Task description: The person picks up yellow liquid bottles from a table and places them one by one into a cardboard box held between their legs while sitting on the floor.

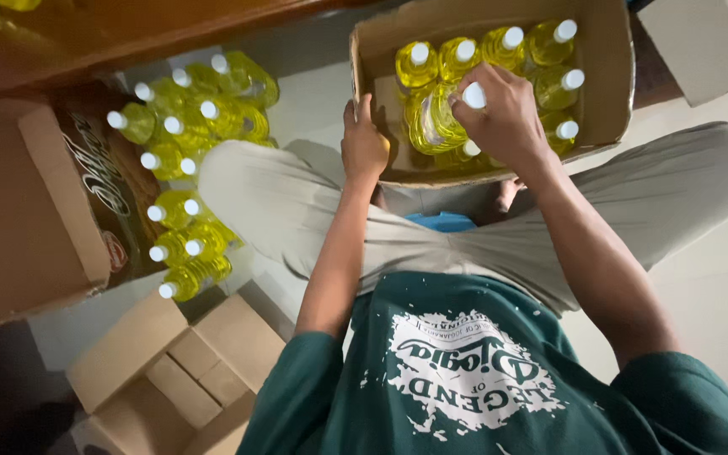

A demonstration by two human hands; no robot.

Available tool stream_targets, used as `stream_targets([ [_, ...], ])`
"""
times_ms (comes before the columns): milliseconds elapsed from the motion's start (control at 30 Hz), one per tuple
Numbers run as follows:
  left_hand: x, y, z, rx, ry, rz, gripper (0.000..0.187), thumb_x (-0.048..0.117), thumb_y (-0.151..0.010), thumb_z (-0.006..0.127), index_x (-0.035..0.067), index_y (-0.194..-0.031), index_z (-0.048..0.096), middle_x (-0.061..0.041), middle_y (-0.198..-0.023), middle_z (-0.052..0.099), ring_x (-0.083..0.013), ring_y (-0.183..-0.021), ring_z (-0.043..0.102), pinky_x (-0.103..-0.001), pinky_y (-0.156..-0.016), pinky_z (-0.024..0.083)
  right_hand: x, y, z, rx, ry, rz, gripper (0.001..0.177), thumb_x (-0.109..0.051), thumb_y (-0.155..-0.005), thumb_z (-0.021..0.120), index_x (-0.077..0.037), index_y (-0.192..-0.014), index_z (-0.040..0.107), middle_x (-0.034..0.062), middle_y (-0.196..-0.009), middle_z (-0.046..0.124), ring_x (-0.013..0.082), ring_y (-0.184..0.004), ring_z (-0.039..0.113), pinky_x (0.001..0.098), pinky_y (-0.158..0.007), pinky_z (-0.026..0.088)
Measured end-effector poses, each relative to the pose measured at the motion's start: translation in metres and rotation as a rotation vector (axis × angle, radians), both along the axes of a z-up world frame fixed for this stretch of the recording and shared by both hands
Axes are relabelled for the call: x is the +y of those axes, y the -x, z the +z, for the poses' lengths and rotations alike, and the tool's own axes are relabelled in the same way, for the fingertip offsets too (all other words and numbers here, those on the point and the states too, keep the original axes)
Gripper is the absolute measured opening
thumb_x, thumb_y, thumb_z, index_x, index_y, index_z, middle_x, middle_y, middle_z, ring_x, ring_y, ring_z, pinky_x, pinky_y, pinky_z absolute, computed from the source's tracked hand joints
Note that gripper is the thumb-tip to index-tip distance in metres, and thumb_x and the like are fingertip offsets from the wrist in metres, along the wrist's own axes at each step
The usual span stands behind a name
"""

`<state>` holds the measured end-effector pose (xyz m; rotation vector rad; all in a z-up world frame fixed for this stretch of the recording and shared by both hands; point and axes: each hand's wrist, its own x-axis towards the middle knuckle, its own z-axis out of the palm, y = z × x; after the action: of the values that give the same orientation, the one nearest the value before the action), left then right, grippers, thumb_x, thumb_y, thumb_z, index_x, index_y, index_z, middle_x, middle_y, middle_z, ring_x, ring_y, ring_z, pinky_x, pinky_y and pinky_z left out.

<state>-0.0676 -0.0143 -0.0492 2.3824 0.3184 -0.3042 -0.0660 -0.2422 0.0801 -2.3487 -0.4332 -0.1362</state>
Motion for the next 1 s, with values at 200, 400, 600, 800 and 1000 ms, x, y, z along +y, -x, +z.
stream_targets([
  [200,0.001,0.003,-0.023,-0.081,0.013,-0.02,0.069,-0.004,-0.087,0.051,0.021,-0.151,0.042,-0.023,-0.159,0.038,-0.0505,-0.126,0.057,-0.061,-0.085,0.052,0.004,0.013,-0.028,0.06,0.036,0.015,0.015,-0.012,-0.095,0.075,-0.002,-0.1,0.065,0.0156,-0.093,0.068,0.0316,-0.078,0.061,0.0452,-0.069,0.044],
  [400,0.005,0.003,-0.028,-0.13,0.03,-0.049,0.073,0.018,-0.087,0.069,0.021,-0.153,0.037,-0.023,-0.159,0.038,-0.0518,-0.13,0.054,-0.06,-0.087,0.051,0.002,0.013,-0.077,0.067,0.093,0.108,0.019,-0.012,-0.092,0.075,-0.005,-0.105,0.064,0.0185,-0.091,0.065,0.0398,-0.081,0.062,0.0483,-0.072,0.045],
  [600,0.003,0.005,-0.013,-0.181,0.053,-0.048,0.068,0.004,-0.085,0.063,0.018,-0.147,0.041,-0.022,-0.153,0.043,-0.0563,-0.108,0.062,-0.061,-0.07,0.05,0.0,0.008,-0.104,0.227,0.162,0.174,0.019,-0.013,-0.091,0.08,-0.006,-0.105,0.068,0.015,-0.104,0.072,0.0328,-0.086,0.064,0.0461,-0.07,0.046],
  [800,0.003,0.004,-0.024,-0.136,-0.001,-0.035,0.076,-0.004,-0.083,0.061,0.023,-0.151,0.041,-0.02,-0.158,0.042,-0.0469,-0.115,0.067,-0.055,-0.083,0.056,0.005,0.004,-0.141,0.317,0.216,0.115,0.021,-0.021,-0.086,0.074,-0.018,-0.106,0.069,0.0134,-0.099,0.074,0.0363,-0.086,0.069,0.0474,-0.073,0.049],
  [1000,0.002,0.005,-0.016,-0.11,-0.022,-0.028,0.074,-0.009,-0.087,0.051,0.023,-0.153,0.04,-0.019,-0.159,0.041,-0.0461,-0.117,0.065,-0.053,-0.08,0.056,0.013,-0.002,-0.164,0.297,0.291,0.104,0.018,-0.015,-0.086,0.073,-0.011,-0.104,0.068,0.0092,-0.07,0.068,0.0267,-0.056,0.062,0.0427,-0.058,0.048],
])
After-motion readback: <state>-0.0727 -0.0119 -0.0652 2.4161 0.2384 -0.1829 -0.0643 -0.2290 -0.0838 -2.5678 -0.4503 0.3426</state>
